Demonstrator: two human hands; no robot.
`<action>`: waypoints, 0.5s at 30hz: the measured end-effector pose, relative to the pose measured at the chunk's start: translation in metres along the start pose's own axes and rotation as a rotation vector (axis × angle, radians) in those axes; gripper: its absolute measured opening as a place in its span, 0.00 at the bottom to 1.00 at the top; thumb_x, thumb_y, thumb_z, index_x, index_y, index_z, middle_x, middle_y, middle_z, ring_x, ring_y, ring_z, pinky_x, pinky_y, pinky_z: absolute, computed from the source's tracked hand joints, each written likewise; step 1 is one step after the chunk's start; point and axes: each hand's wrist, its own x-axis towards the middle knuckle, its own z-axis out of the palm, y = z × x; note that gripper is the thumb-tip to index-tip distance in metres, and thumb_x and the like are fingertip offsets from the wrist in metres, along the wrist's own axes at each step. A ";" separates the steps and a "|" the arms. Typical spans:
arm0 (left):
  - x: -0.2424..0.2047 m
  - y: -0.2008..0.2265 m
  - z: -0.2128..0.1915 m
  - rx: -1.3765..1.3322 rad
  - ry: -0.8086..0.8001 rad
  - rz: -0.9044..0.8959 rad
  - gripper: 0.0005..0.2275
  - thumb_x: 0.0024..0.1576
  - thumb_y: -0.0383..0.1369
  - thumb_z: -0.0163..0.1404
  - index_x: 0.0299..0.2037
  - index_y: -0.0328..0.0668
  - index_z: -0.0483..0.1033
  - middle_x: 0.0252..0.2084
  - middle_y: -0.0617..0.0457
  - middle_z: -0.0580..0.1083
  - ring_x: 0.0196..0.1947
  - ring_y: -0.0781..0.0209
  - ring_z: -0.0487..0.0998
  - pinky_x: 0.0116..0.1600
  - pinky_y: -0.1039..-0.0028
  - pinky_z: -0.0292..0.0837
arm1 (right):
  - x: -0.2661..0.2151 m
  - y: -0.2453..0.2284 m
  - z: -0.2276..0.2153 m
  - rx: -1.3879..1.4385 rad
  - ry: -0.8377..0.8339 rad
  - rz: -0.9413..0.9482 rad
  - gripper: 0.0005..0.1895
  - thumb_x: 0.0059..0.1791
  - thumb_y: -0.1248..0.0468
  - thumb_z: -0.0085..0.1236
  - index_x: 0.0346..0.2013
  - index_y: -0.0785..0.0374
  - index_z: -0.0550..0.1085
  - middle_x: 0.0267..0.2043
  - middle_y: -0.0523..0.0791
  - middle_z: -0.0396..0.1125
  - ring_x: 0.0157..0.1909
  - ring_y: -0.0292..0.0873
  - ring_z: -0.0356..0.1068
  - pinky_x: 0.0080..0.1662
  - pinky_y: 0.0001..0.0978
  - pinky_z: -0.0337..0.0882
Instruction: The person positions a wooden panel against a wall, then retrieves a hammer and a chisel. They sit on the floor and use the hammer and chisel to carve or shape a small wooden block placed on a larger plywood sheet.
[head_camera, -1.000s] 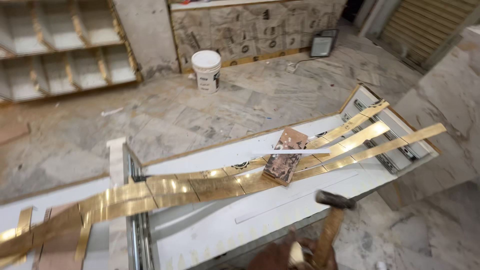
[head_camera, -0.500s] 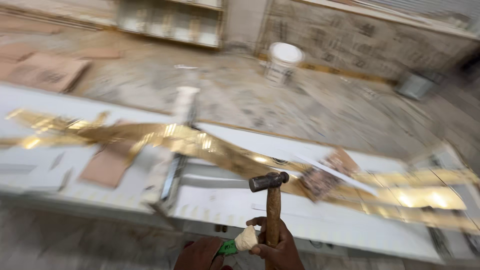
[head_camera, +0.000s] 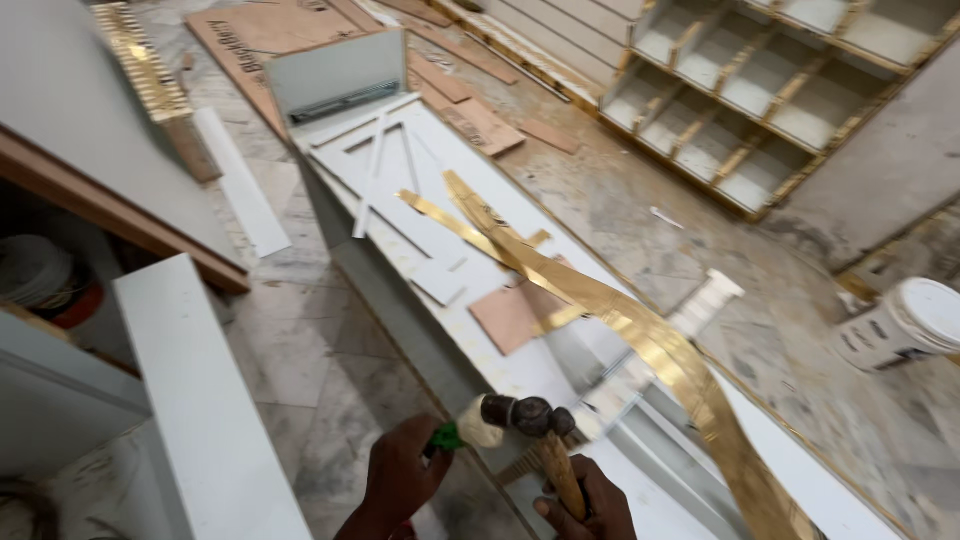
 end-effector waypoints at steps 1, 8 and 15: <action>0.005 -0.014 -0.010 -0.020 0.071 -0.062 0.09 0.48 0.31 0.60 0.36 0.37 0.78 0.30 0.45 0.77 0.28 0.49 0.81 0.33 0.60 0.75 | 0.011 -0.007 0.013 -0.033 -0.020 0.251 0.21 0.40 0.60 0.74 0.42 0.63 0.75 0.26 0.52 0.69 0.31 0.45 0.67 0.38 0.39 0.66; 0.034 -0.121 -0.108 -0.115 0.267 -0.391 0.10 0.54 0.32 0.62 0.39 0.31 0.83 0.22 0.45 0.77 0.23 0.66 0.72 0.29 0.69 0.67 | 0.106 -0.083 0.110 -0.145 -0.150 0.006 0.17 0.45 0.58 0.70 0.37 0.63 0.71 0.24 0.43 0.63 0.27 0.39 0.61 0.31 0.36 0.64; 0.065 -0.166 -0.177 -0.158 0.248 -0.345 0.12 0.50 0.26 0.59 0.44 0.32 0.82 0.28 0.48 0.83 0.26 0.62 0.83 0.31 0.71 0.77 | 0.187 -0.127 0.199 0.082 -0.409 0.114 0.13 0.48 0.60 0.65 0.38 0.63 0.71 0.23 0.43 0.64 0.25 0.37 0.62 0.29 0.34 0.64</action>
